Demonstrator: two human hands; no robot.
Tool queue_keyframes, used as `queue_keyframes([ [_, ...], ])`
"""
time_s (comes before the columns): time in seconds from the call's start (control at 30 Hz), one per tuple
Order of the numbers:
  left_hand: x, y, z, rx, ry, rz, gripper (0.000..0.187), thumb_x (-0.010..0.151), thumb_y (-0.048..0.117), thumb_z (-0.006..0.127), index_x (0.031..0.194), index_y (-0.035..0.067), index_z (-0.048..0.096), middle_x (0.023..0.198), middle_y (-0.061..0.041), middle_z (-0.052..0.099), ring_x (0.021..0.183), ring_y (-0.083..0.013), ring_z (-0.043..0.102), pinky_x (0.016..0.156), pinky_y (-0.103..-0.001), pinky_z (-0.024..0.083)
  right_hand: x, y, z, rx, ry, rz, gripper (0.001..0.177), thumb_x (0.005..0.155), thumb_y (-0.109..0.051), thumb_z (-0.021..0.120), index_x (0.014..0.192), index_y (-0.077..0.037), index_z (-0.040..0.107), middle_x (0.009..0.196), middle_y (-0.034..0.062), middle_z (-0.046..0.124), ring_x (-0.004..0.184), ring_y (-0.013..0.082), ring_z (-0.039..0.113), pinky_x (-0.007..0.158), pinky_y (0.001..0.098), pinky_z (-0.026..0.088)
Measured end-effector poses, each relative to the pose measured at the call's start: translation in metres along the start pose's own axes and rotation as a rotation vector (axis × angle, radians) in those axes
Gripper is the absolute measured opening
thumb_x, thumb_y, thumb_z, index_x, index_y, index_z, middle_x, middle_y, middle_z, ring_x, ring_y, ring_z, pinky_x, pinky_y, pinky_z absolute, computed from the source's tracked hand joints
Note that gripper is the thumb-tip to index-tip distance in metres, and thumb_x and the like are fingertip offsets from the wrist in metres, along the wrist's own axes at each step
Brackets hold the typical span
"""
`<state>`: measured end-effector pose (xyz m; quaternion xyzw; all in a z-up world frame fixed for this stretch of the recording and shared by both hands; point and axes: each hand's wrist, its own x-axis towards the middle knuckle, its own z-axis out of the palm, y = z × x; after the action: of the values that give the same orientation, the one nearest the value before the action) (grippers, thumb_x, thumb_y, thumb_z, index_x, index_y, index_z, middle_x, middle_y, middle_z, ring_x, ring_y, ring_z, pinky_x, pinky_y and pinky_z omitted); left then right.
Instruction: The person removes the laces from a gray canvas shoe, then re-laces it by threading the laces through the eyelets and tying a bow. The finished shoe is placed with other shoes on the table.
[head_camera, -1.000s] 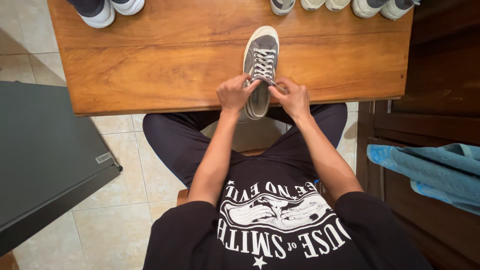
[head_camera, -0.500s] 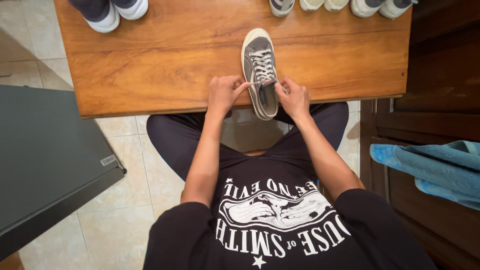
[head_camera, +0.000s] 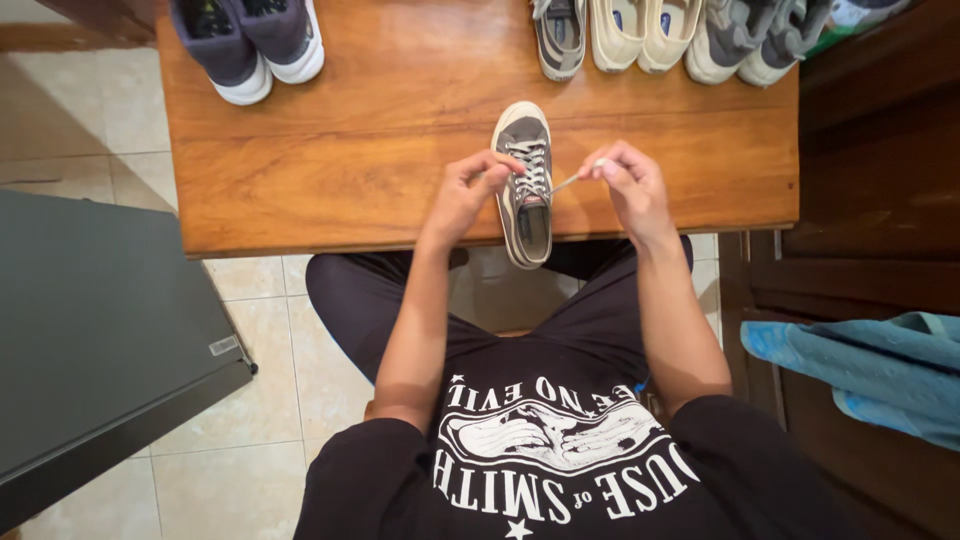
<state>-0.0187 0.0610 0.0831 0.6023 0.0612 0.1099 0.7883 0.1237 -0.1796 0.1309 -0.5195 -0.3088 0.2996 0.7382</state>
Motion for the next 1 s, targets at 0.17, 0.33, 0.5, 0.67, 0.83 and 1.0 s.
queue_keyframes([
  [0.17,0.016,-0.009,0.024,-0.168,-0.081,0.087,0.022,0.112,0.018,0.056,0.104,0.001,0.067,0.094,0.0,0.066,0.088,-0.0096,0.062,0.087,-0.028,0.052,0.012,-0.01,0.022,-0.305,-0.041,-0.006,0.019,0.105,-0.01,0.062,0.12,0.001,0.064,0.117,0.0093,0.068,0.116,0.0177,0.063,0.108,0.0346,0.047],
  [0.33,0.011,0.007,0.036,-0.113,-0.049,0.148,0.02,0.109,0.011,0.057,0.12,0.0,0.069,0.103,-0.002,0.064,0.088,-0.0083,0.057,0.084,-0.026,0.05,0.018,-0.013,0.039,-0.157,0.036,0.071,0.023,0.1,0.001,0.067,0.122,-0.003,0.062,0.109,0.0072,0.07,0.102,0.0142,0.07,0.093,0.0306,0.058],
  [0.5,0.008,0.032,0.058,-0.092,0.24,0.072,0.027,0.1,0.004,0.065,0.127,0.005,0.063,0.099,-0.004,0.066,0.077,-0.0085,0.066,0.069,-0.025,0.056,0.02,-0.019,0.044,-0.254,0.12,0.073,0.036,0.095,0.001,0.072,0.128,-0.003,0.059,0.11,0.0114,0.074,0.105,0.0161,0.073,0.094,0.0295,0.059],
  [0.67,0.004,0.049,0.071,0.018,0.351,0.024,0.033,0.097,0.005,0.068,0.129,0.007,0.06,0.098,-0.007,0.071,0.075,-0.0115,0.071,0.063,-0.026,0.056,0.022,-0.022,0.051,-0.449,0.127,-0.05,0.019,0.095,0.003,0.075,0.113,-0.001,0.069,0.11,0.0105,0.076,0.106,0.0168,0.074,0.097,0.0303,0.059],
  [0.83,-0.001,0.057,0.076,0.154,0.222,0.183,0.04,0.1,0.002,0.066,0.137,0.009,0.053,0.097,-0.009,0.074,0.087,-0.0138,0.074,0.073,-0.027,0.06,0.024,-0.038,0.059,-0.724,0.033,-0.279,0.014,0.091,0.005,0.077,0.102,-0.003,0.073,0.119,0.0127,0.073,0.1,0.0194,0.069,0.089,0.0304,0.056],
  [1.0,-0.005,0.064,0.079,0.268,0.218,0.128,0.04,0.098,0.003,0.066,0.134,0.012,0.051,0.101,-0.008,0.075,0.092,-0.0144,0.076,0.067,-0.027,0.065,0.034,-0.05,0.057,-0.692,-0.058,-0.222,0.015,0.091,0.002,0.077,0.104,-0.004,0.073,0.105,0.0097,0.072,0.096,0.0173,0.072,0.085,0.0293,0.06],
])
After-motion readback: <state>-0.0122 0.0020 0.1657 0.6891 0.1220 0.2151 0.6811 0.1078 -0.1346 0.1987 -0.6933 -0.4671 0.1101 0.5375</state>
